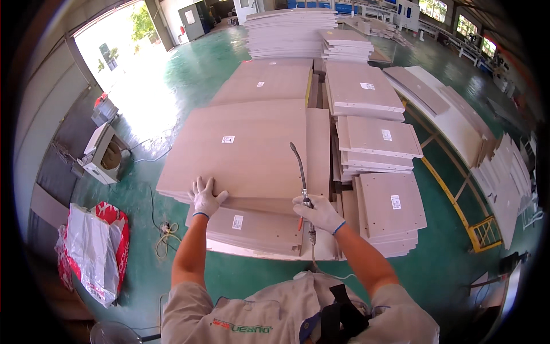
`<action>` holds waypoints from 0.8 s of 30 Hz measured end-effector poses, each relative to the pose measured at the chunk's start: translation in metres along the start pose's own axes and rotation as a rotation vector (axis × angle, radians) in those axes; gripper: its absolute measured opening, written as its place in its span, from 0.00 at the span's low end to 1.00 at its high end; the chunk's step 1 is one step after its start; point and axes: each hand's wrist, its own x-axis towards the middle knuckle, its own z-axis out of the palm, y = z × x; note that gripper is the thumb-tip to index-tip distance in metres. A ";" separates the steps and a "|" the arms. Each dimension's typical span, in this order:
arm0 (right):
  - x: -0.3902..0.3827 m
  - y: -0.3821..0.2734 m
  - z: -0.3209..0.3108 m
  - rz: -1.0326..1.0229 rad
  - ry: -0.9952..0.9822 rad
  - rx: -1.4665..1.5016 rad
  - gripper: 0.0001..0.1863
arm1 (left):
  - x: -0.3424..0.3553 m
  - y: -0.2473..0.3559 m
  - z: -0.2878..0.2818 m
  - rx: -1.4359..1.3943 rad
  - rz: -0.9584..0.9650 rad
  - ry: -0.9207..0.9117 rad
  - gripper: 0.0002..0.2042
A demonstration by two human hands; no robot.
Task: The person picks up a wooden board from a stack, places it onto the machine's intake table, and uses an air nozzle to blow off the surface before activating the machine using a control panel. The person handles boards one at a time, moving between stacks and the processing machine.
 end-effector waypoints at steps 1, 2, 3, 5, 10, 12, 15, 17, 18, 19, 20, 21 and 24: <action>0.014 0.000 0.003 0.072 0.037 0.118 0.18 | 0.019 -0.005 0.006 0.033 0.006 -0.157 0.48; 0.027 0.004 0.000 0.073 0.064 0.117 0.18 | 0.038 -0.002 0.010 0.023 0.031 -0.157 0.48; 0.038 0.015 -0.002 0.021 0.117 0.065 0.17 | 0.049 -0.001 0.018 0.045 0.093 -0.174 0.49; 0.058 0.037 -0.002 0.035 0.185 0.169 0.12 | 0.082 -0.002 0.038 0.051 0.175 -0.184 0.51; 0.079 0.041 0.014 0.109 0.299 0.000 0.08 | 0.185 0.012 0.067 -0.037 0.222 -0.165 0.50; 0.083 0.047 0.014 0.028 0.303 0.032 0.06 | 0.233 0.037 0.079 -0.044 0.197 -0.198 0.50; 0.085 0.024 0.018 0.050 0.366 0.023 0.06 | 0.315 0.067 0.102 -0.052 0.202 -0.226 0.48; 0.095 0.030 0.023 0.052 0.423 0.013 0.06 | 0.373 0.079 0.120 -0.014 0.204 -0.237 0.47; 0.098 0.038 0.023 0.073 0.460 0.013 0.07 | 0.398 0.088 0.123 -0.036 0.224 -0.248 0.47; 0.101 0.044 0.026 0.094 0.494 0.015 0.07 | 0.422 0.094 0.124 -0.039 0.227 -0.275 0.47; 0.102 0.044 0.029 0.105 0.512 -0.006 0.07 | 0.444 0.101 0.129 -0.049 0.225 -0.299 0.47; 0.102 0.041 0.032 0.121 0.545 0.008 0.08 | 0.464 0.104 0.141 -0.022 0.244 -0.300 0.46; 0.115 0.023 0.039 0.097 0.593 -0.056 0.10 | 0.507 0.106 0.162 -0.029 0.242 -0.304 0.45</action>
